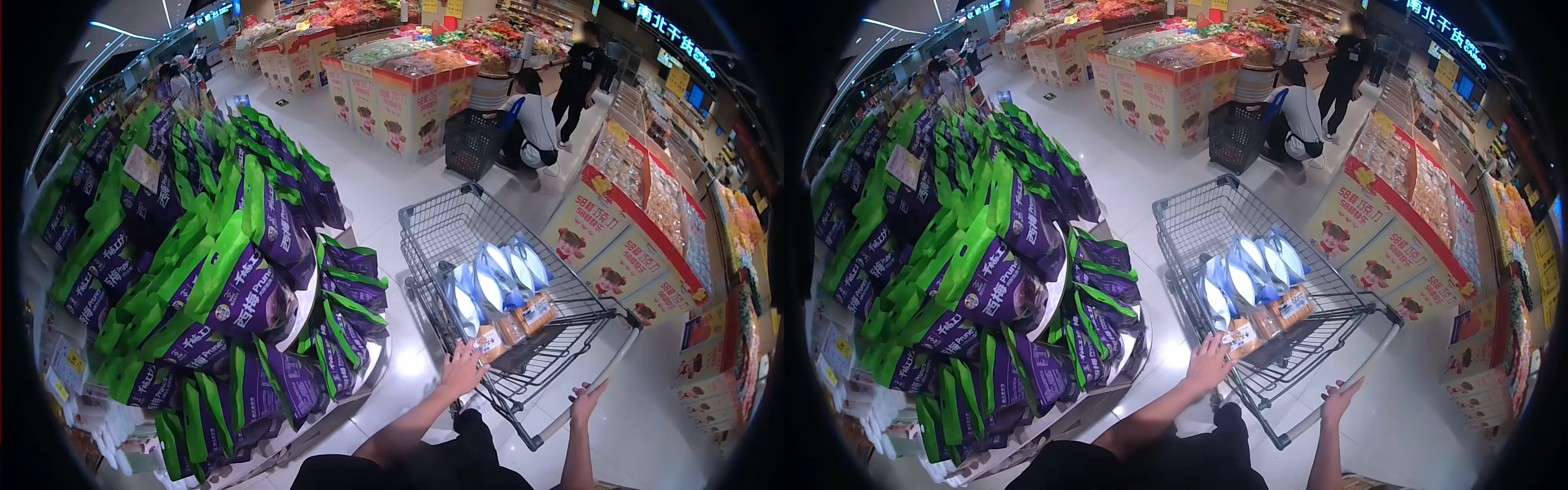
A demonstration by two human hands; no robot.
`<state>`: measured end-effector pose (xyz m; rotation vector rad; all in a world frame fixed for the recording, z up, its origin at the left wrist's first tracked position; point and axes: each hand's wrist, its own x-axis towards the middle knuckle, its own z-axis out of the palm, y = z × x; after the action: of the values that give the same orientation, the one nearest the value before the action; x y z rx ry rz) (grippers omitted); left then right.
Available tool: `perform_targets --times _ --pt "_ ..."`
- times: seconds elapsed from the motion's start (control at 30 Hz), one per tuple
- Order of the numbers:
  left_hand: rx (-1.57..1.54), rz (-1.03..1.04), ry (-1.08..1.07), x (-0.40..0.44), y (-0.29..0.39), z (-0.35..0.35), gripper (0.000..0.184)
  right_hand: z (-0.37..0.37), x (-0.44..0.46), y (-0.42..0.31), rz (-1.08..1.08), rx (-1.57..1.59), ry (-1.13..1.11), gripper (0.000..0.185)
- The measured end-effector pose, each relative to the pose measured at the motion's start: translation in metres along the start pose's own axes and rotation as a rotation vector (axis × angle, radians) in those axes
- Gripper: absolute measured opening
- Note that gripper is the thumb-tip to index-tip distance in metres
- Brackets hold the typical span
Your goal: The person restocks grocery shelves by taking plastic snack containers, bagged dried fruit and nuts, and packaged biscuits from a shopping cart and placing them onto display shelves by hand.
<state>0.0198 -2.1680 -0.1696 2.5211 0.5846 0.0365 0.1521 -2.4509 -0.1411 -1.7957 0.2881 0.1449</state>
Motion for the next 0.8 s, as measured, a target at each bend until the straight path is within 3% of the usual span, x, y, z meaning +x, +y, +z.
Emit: perform_targets --times 0.23,0.27,0.3,0.33,0.37,0.43,0.47,0.5,0.57,0.6,0.63,0.67,0.7,0.73,0.8 --pt "-0.142 -0.163 0.209 0.088 -0.02 -0.027 0.032 0.089 0.045 -0.056 -0.032 0.137 -0.141 0.079" --pt "0.021 -0.202 0.245 0.099 -0.019 -0.029 0.033 0.097 0.052 -0.056 -0.029 0.148 -0.135 0.079" --pt "0.13 -0.218 0.333 0.108 -0.009 -0.035 0.033 0.109 0.063 -0.052 -0.246 0.006 -0.14 0.08" --pt "0.045 -0.185 0.365 0.117 0.009 -0.049 0.034 0.116 0.076 -0.057 -0.461 -0.14 -0.14 0.08" --pt "-0.04 -0.16 0.394 0.121 0.027 -0.061 0.035 0.116 0.091 -0.064 -0.458 -0.133 -0.136 0.08" --pt "-0.047 -0.018 0.377 0.126 0.075 -0.084 0.037 0.117 0.116 -0.097 -0.143 -0.279 -0.451 0.066" --pt "-0.077 0.032 0.299 0.129 0.086 -0.085 0.042 0.125 0.131 -0.113 -0.182 -0.311 -0.37 0.038" --pt "-0.075 0.024 0.301 0.132 0.092 -0.08 0.042 0.139 0.147 -0.124 -0.182 -0.312 -0.378 0.038" --pt "-0.048 -0.051 0.091 0.144 0.101 -0.07 0.046 0.178 0.186 -0.146 -0.946 -0.259 -0.289 0.023" --pt "-0.051 -0.048 0.097 0.156 0.105 -0.08 0.046 0.204 0.2 -0.163 -1.093 -0.251 -0.312 0.019" --pt "0.04 -0.188 -0.088 0.169 0.11 -0.095 0.048 0.23 0.209 -0.178 -1.238 -0.245 -0.34 0.02" --pt "0.13 -0.33 -0.276 0.178 0.108 -0.105 0.05 0.254 0.215 -0.186 -1.241 -0.249 -0.348 0.02" --pt "0.125 -0.334 -0.276 0.188 0.098 -0.11 0.05 0.278 0.219 -0.192 -1.112 -0.64 -0.602 0.025" --pt "0.123 -0.261 -0.22 0.199 0.084 -0.112 0.05 0.299 0.221 -0.198 -0.937 -1.024 -0.843 0.032" --pt "0.126 -0.183 -0.047 0.219 0.051 -0.109 0.045 0.33 0.23 -0.211 -0.93 -1.068 -0.896 0.037"
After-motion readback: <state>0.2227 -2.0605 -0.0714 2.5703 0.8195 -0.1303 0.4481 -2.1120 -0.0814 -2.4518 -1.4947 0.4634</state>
